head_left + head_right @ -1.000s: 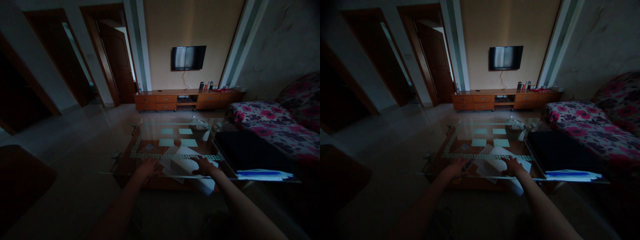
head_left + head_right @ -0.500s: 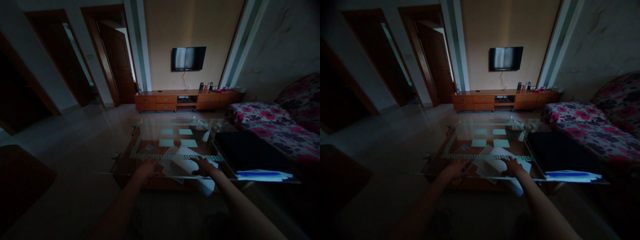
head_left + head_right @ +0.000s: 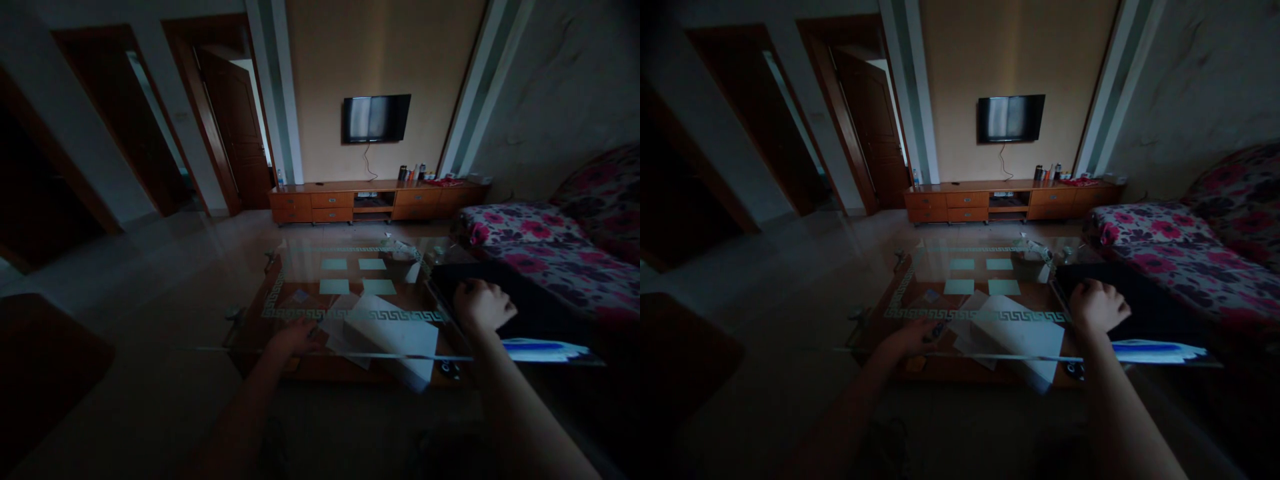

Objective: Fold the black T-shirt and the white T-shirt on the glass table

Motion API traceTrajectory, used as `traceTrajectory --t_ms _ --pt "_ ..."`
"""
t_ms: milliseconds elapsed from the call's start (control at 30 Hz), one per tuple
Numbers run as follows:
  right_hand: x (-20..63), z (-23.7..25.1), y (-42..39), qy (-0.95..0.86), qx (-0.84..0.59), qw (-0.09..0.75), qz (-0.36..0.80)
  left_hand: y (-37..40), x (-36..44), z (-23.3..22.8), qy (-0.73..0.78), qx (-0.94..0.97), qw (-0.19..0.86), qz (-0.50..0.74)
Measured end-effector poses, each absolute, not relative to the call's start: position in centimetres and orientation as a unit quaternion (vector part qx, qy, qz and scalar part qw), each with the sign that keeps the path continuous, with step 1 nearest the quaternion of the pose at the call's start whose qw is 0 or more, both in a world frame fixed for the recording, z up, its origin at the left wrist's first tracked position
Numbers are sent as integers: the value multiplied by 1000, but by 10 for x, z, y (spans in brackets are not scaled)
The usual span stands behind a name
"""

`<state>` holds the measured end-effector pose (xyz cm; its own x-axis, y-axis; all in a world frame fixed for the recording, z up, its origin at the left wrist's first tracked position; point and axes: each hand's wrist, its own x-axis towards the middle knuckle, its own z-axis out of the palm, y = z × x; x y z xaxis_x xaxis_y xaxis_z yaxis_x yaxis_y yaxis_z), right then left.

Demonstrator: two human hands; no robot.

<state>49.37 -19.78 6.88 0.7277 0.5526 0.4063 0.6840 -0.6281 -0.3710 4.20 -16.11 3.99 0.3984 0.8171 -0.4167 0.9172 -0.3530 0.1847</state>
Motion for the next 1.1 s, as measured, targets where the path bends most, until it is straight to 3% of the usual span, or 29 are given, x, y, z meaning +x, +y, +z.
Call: traceTrajectory --t_ms 100,267,500,667,833,933,1033,1100 --pt "531 52 -212 -271 -912 269 -151 -162 42 44 525 818 204 -116" --pt "560 27 -215 -257 -944 204 -28 -164 43 47 520 821 211 -106" --pt "569 22 -206 -245 -943 218 -54 -165 43 50 521 818 224 -99" --pt "561 41 -205 -228 -932 270 -83 -163 44 50 525 818 217 -89" --pt "535 92 -198 -265 -904 315 -116 -159 50 53 518 831 202 -26" --pt "503 142 -205 -436 -796 402 -120 -160 64 70 499 842 184 88" --pt "457 195 -229 -469 -636 579 -202 -173 86 103 437 847 170 251" --pt "425 223 -249 -486 -554 640 -218 -188 101 129 383 841 185 333"
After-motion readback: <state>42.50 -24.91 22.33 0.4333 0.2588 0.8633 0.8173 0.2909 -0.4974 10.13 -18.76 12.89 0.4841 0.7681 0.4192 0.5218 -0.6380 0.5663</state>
